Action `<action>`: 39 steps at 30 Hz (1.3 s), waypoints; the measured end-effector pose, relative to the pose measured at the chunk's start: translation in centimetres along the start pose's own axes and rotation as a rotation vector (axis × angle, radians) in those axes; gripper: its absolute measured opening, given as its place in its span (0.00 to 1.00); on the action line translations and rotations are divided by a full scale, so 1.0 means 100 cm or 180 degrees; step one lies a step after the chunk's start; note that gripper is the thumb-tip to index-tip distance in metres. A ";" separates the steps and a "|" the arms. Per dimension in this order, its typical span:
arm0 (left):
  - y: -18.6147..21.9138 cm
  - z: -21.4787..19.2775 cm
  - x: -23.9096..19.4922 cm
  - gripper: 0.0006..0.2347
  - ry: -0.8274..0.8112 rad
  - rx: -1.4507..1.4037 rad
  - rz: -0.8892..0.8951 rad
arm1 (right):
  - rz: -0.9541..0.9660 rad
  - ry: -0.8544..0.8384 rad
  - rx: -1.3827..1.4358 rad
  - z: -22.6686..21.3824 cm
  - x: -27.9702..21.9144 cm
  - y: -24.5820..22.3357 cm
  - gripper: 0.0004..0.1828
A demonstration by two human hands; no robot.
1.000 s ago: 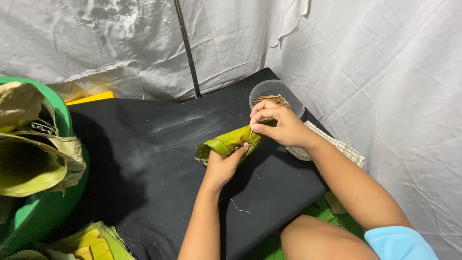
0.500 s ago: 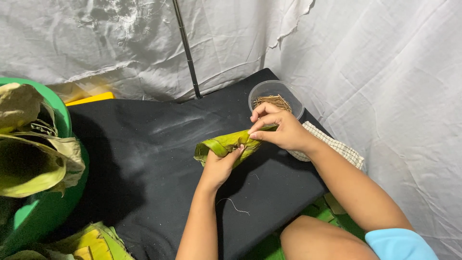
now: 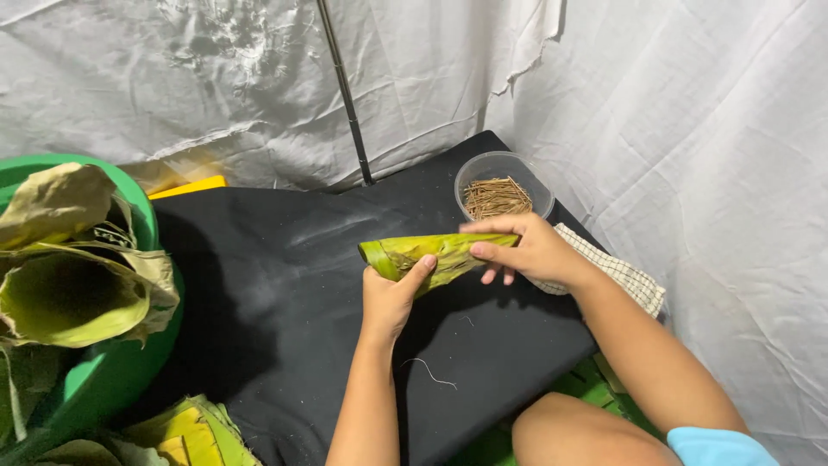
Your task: Cleaning and folding banana leaves into cones to be used for a snack tray
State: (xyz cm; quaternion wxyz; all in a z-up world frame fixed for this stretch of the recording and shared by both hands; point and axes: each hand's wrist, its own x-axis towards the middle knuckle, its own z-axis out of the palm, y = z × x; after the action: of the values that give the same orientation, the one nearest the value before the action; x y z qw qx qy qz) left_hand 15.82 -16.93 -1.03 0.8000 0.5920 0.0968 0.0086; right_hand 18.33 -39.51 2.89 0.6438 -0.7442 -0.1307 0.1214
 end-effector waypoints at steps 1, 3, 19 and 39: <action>-0.003 -0.004 0.003 0.22 0.0010 -0.0002 0.0013 | -0.0011 -0.0012 -0.0002 0.002 0.001 0.005 0.25; -0.010 -0.012 0.007 0.18 0.0086 0.0188 0.0223 | -0.0022 0.0362 0.0479 0.006 0.000 0.016 0.22; -0.009 0.013 0.003 0.21 0.0972 -0.2378 -0.0060 | -0.1875 0.1420 -0.0198 0.087 -0.006 0.052 0.17; -0.022 0.007 0.008 0.24 0.0332 -0.2446 -0.0179 | -0.1749 0.1321 -0.0143 0.089 -0.005 0.066 0.20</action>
State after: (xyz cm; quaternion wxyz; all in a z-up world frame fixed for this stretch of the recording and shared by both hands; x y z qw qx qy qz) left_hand 16.50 -18.09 -3.01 0.9574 0.2450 0.1432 0.0524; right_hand 15.01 -32.35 -4.87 0.6487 -0.7039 -0.1952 -0.2134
